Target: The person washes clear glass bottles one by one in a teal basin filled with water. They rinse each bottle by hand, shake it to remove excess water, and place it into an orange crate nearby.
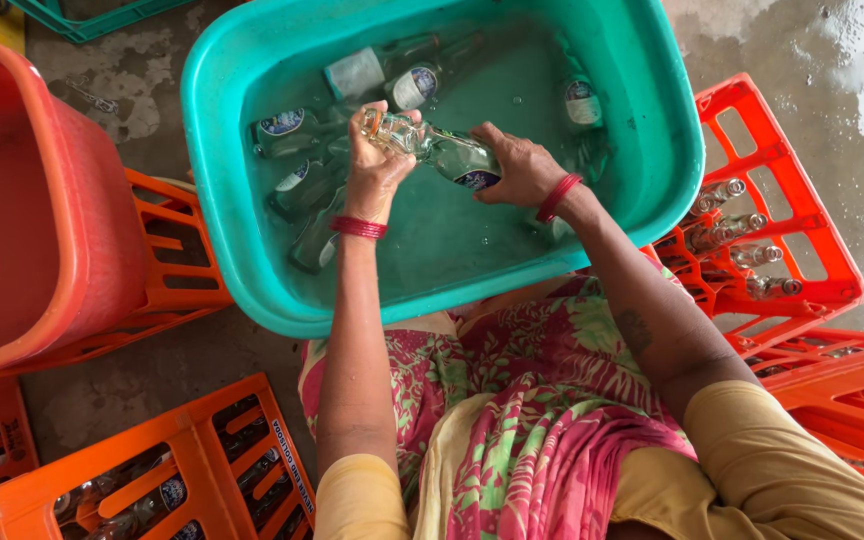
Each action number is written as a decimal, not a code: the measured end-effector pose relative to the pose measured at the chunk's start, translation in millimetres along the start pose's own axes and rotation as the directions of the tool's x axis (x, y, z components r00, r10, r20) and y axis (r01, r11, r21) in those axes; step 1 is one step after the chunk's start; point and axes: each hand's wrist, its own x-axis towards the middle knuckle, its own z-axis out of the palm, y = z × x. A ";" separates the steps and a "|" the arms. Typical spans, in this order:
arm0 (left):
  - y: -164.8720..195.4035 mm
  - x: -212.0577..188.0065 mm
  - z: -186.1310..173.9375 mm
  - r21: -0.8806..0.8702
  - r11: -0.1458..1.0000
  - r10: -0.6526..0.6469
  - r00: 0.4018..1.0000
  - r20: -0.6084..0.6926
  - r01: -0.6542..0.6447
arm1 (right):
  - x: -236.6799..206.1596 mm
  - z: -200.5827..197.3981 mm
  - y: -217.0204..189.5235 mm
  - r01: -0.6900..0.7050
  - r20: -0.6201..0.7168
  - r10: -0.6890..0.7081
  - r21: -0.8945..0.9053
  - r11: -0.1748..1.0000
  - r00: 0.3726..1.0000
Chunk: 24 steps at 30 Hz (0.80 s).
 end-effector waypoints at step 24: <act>-29.8 -10.9 -33.6 0.915 -0.193 -0.499 0.768 -0.402 0.354 | 11.6 28.7 9.0 -0.167 0.490 0.283 -0.267 0.949 0.825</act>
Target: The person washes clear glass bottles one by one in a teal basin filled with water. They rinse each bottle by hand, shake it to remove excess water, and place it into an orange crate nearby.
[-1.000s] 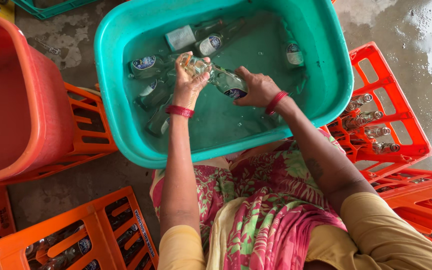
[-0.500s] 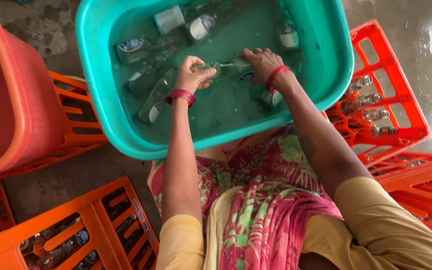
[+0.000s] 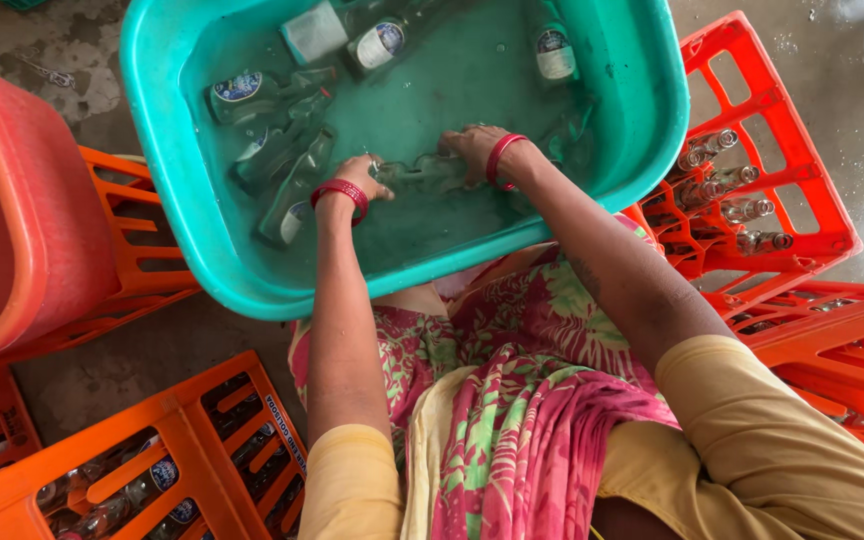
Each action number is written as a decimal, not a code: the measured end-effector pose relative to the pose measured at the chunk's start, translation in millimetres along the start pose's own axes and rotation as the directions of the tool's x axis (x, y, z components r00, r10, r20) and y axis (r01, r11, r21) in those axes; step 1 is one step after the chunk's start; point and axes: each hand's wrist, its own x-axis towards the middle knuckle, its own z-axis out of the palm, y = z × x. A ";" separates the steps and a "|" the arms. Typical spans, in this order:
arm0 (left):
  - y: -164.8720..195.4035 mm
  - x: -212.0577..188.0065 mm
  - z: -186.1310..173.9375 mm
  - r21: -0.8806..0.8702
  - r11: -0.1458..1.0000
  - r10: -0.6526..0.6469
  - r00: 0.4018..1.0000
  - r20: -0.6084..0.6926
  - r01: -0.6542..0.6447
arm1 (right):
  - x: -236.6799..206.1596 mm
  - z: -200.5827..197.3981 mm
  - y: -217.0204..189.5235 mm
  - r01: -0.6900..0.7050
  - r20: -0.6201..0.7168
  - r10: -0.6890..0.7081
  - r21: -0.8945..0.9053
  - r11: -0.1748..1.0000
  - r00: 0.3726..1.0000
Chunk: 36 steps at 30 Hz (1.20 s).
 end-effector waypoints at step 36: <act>-27.1 -79.0 -82.5 -0.742 0.486 0.292 0.886 -0.360 -0.462 | -29.5 -31.1 26.6 0.578 -0.411 -0.462 0.221 0.785 0.786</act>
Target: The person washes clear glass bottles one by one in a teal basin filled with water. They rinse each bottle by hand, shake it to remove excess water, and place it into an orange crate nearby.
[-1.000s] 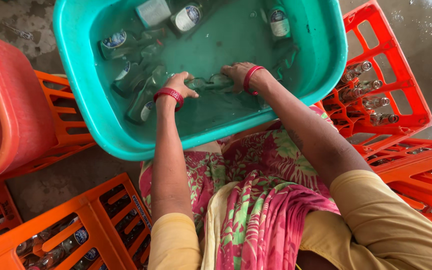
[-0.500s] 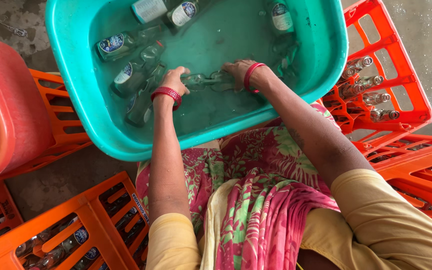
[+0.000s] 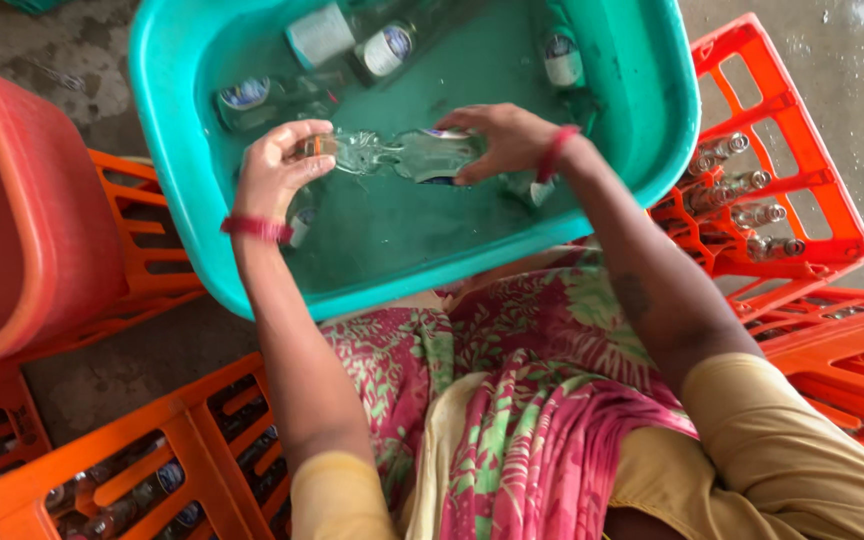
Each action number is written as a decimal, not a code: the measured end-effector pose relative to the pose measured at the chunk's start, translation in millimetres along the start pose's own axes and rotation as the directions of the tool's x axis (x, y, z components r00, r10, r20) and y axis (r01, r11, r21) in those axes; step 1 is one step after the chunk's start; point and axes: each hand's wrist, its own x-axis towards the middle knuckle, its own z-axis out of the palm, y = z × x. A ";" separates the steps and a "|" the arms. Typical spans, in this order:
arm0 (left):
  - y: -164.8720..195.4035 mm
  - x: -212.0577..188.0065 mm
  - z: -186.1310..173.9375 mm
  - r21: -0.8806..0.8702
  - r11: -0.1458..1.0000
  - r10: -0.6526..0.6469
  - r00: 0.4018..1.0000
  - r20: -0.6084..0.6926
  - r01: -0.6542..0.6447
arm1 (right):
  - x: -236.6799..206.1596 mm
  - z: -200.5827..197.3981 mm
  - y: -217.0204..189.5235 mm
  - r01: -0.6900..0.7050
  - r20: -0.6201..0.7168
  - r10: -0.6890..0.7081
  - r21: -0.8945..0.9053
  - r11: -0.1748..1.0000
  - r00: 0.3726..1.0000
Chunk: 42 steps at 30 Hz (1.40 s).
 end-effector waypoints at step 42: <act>-28.6 64.2 70.1 -0.548 0.794 0.059 0.931 -0.360 -0.263 | 9.2 -45.4 -8.3 0.048 -0.331 0.426 0.833 0.552 0.842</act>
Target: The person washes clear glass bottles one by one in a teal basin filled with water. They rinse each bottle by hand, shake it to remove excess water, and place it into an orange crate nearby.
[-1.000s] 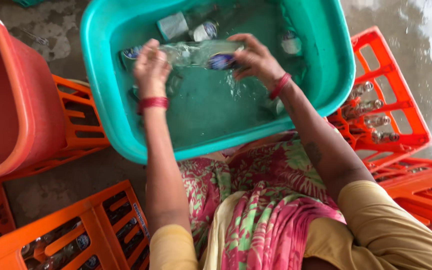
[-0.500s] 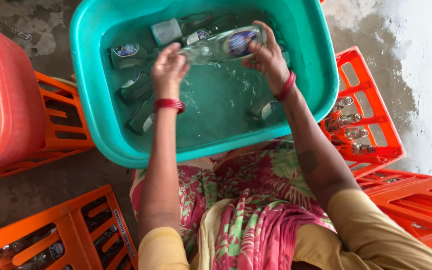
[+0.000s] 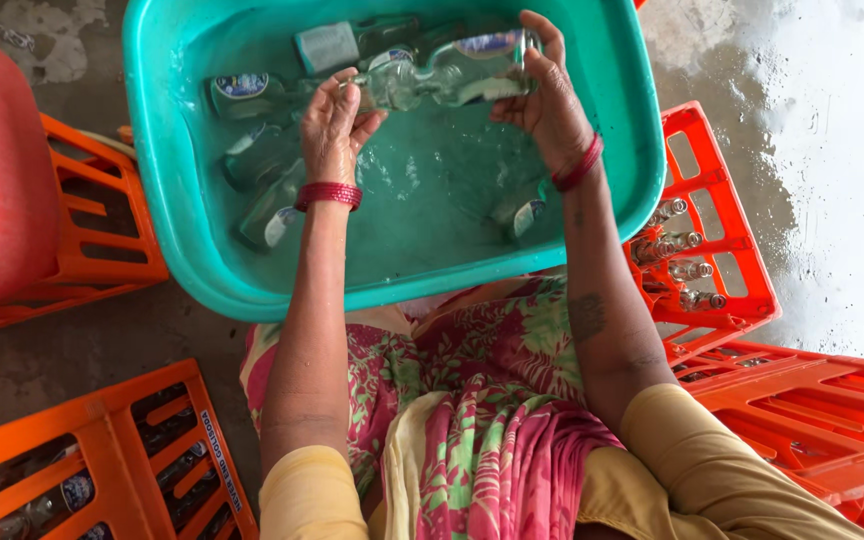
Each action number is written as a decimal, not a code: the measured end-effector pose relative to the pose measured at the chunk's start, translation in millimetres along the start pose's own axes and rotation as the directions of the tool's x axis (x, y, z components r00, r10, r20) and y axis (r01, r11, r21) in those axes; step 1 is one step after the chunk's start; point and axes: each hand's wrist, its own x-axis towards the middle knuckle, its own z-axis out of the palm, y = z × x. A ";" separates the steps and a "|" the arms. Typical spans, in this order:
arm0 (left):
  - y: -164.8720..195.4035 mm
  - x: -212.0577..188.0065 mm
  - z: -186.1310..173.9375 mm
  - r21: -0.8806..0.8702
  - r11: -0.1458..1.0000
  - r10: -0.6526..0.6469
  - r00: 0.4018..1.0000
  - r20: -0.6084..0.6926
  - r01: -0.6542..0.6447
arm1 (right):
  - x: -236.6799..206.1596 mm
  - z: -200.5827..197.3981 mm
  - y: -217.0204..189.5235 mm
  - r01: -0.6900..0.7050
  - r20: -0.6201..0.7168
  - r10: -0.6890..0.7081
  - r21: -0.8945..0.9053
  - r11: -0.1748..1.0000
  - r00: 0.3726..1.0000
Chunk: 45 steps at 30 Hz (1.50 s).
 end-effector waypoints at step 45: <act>19.5 -11.4 27.9 0.053 0.995 -0.081 0.997 0.018 0.080 | -14.0 -31.7 -17.8 0.276 0.061 -0.281 0.079 0.958 0.958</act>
